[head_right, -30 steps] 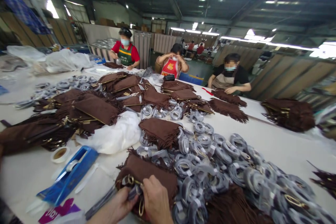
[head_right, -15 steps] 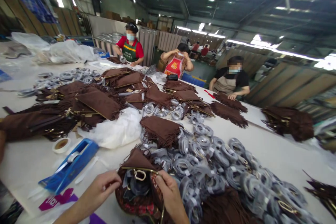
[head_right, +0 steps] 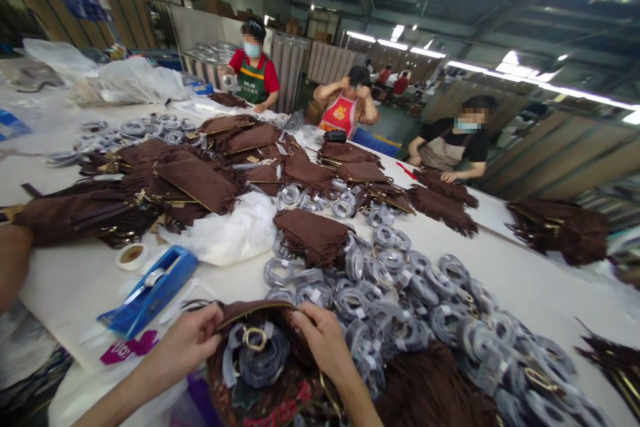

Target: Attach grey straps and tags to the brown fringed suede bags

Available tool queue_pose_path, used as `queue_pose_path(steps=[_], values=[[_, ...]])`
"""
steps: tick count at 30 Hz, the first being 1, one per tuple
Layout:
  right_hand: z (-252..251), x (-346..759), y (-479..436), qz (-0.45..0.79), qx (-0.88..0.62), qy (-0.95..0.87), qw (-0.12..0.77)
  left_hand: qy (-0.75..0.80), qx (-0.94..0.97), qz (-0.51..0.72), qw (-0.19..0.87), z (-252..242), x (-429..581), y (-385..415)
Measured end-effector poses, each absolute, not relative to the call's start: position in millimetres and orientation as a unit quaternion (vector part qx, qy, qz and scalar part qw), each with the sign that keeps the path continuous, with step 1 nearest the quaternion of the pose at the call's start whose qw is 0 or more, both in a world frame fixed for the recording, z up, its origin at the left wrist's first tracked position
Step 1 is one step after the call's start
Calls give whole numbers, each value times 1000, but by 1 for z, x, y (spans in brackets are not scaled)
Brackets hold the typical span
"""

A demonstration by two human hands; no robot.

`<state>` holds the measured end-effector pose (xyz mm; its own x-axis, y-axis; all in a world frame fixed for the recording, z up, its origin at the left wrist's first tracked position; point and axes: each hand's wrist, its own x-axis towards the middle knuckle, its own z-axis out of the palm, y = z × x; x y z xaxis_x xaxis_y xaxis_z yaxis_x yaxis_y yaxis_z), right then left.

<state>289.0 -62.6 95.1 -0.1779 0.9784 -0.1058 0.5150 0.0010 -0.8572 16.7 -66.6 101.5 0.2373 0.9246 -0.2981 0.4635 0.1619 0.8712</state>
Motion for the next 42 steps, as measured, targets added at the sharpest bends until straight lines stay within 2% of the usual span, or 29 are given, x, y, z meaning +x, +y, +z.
queue_pose_path(steps=[6, 9, 12, 16, 19, 22, 28, 32, 33, 37, 39, 42], values=[[80, 278, -49, 192, -599, -755, 186, 593, 496, 230, 591, 75, 18, -60], [73, 256, -57, 101, -585, -780, 198, 605, 468, 246, 595, 64, 18, -60], [62, 220, -74, 197, -478, -825, 226, 607, 467, 252, 591, 61, 20, -63], [29, 175, -76, 330, -438, -825, 137, 616, 536, 257, 517, 59, 26, -70], [11, 165, -57, 342, -447, -823, 81, 618, 595, 237, 455, 54, 26, -71], [21, 175, -51, 331, -463, -821, 45, 623, 614, 219, 434, 51, 19, -64], [64, 206, -92, 315, -467, -819, 108, 615, 661, 185, 387, 50, 12, -49], [47, 205, -107, 264, -471, -842, 18, 614, 663, 142, 403, 52, 16, -43], [42, 205, -108, 263, -476, -839, 20, 612, 661, 135, 412, 55, 15, -41], [29, 219, -102, 309, -506, -792, 143, 584, 561, 143, 569, 64, -4, -36], [29, 227, -99, 322, -511, -779, 170, 556, 504, 149, 644, 63, -12, -40], [29, 225, -101, 303, -525, -777, 170, 518, 522, 188, 651, 50, -11, -51]])
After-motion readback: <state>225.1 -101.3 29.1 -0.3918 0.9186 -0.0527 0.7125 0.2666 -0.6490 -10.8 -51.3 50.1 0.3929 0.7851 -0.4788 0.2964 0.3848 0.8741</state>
